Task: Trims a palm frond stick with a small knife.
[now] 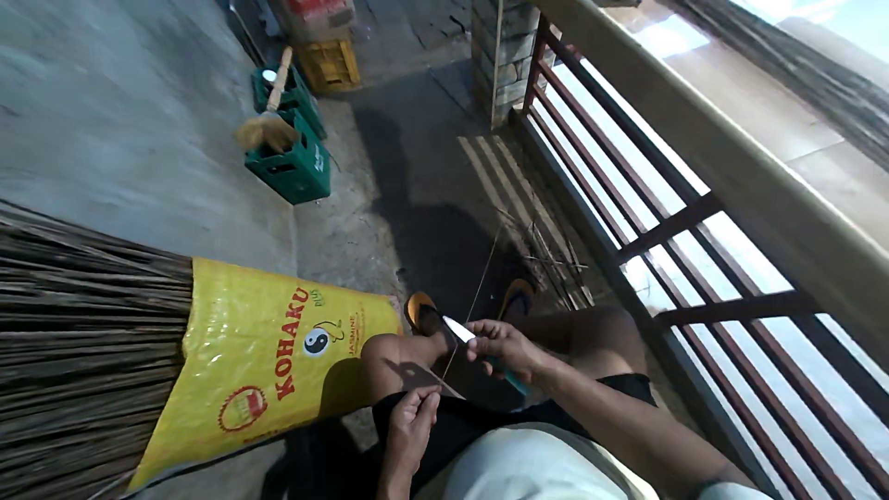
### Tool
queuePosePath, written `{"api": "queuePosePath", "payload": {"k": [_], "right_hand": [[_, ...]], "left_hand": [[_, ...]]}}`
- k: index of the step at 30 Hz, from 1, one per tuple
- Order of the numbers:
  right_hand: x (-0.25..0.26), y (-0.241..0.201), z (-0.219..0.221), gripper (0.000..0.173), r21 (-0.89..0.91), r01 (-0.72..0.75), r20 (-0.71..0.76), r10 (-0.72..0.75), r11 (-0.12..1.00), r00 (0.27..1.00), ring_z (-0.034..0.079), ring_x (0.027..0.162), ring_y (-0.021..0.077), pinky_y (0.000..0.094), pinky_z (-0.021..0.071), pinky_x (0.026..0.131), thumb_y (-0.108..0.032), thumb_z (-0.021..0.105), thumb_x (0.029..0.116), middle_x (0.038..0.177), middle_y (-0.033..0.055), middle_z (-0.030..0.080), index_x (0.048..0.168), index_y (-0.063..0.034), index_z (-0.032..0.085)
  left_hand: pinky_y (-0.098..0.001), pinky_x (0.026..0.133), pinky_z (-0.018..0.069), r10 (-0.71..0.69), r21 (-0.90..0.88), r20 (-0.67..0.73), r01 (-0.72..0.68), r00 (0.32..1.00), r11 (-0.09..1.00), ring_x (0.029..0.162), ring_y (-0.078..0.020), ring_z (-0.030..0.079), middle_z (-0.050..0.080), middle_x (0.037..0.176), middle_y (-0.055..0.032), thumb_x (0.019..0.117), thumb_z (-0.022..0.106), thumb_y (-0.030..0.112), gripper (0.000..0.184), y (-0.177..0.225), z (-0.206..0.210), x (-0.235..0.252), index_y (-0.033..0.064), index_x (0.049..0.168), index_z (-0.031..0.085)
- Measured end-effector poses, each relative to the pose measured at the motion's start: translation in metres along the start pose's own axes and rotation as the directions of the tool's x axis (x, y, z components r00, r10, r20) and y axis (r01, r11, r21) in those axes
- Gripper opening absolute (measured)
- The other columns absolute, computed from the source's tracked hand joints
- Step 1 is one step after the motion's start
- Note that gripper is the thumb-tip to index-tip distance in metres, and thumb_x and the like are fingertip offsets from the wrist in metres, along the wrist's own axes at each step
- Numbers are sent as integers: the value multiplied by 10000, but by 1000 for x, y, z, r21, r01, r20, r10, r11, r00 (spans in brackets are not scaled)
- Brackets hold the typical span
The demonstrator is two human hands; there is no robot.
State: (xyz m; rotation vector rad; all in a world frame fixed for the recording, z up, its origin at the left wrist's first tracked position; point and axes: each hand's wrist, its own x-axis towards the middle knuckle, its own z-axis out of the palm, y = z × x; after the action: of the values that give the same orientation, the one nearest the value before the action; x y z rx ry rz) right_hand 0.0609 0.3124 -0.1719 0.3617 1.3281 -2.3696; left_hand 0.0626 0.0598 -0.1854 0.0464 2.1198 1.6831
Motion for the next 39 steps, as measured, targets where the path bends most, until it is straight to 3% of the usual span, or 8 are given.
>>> {"api": "queuePosePath", "payload": {"k": [5, 12, 17, 29, 39], "right_hand": [[-8, 13, 19, 265, -6, -51, 135, 52, 999, 989, 573, 535, 59, 209, 481, 464, -116, 606, 1002, 843, 29, 694, 1258, -44, 608], [-8, -21, -20, 180, 66, 21, -43, -19, 998, 999, 565, 517, 52, 192, 468, 443, -94, 570, 1017, 823, 30, 689, 1185, -43, 609], [-12, -21, -27, 202, 93, 42, -57, -37, 995, 998, 578, 521, 61, 193, 466, 441, -93, 574, 1014, 815, 42, 698, 1208, -47, 606], [-11, -59, -57, 141, 43, 101, -212, -90, 994, 973, 588, 550, 50, 180, 499, 501, -17, 544, 1018, 808, 37, 702, 1124, 1, 636], [-21, -84, -92, 159, -5, 117, -382, -110, 993, 917, 542, 486, 47, 172, 447, 423, -44, 513, 1052, 785, 58, 686, 1162, -3, 622]], "left_hand": [[-148, 517, 424, 47, -49, 23, -46, 999, 998, 556, 4, 503, 608, 707, 57, 956, 569, 63, 170, 6, 8, 4, 3, 1033, 709], [-141, 513, 421, 15, -104, 91, -6, 996, 995, 552, 16, 503, 615, 701, 73, 962, 571, 61, 166, 2, -3, -4, 30, 1039, 715], [-145, 511, 417, 11, -123, 109, 3, 994, 992, 543, 13, 497, 605, 678, 79, 946, 588, 60, 158, -3, -6, -7, 42, 1019, 726], [-141, 556, 457, -7, 19, 47, 7, 999, 1000, 599, 30, 539, 658, 765, 75, 948, 578, 23, 169, -19, -39, -30, 13, 1048, 715], [-140, 572, 463, -52, 72, 44, 48, 998, 996, 598, 42, 537, 643, 740, 95, 953, 538, -23, 183, -32, -77, -48, -1, 1038, 699]]}}
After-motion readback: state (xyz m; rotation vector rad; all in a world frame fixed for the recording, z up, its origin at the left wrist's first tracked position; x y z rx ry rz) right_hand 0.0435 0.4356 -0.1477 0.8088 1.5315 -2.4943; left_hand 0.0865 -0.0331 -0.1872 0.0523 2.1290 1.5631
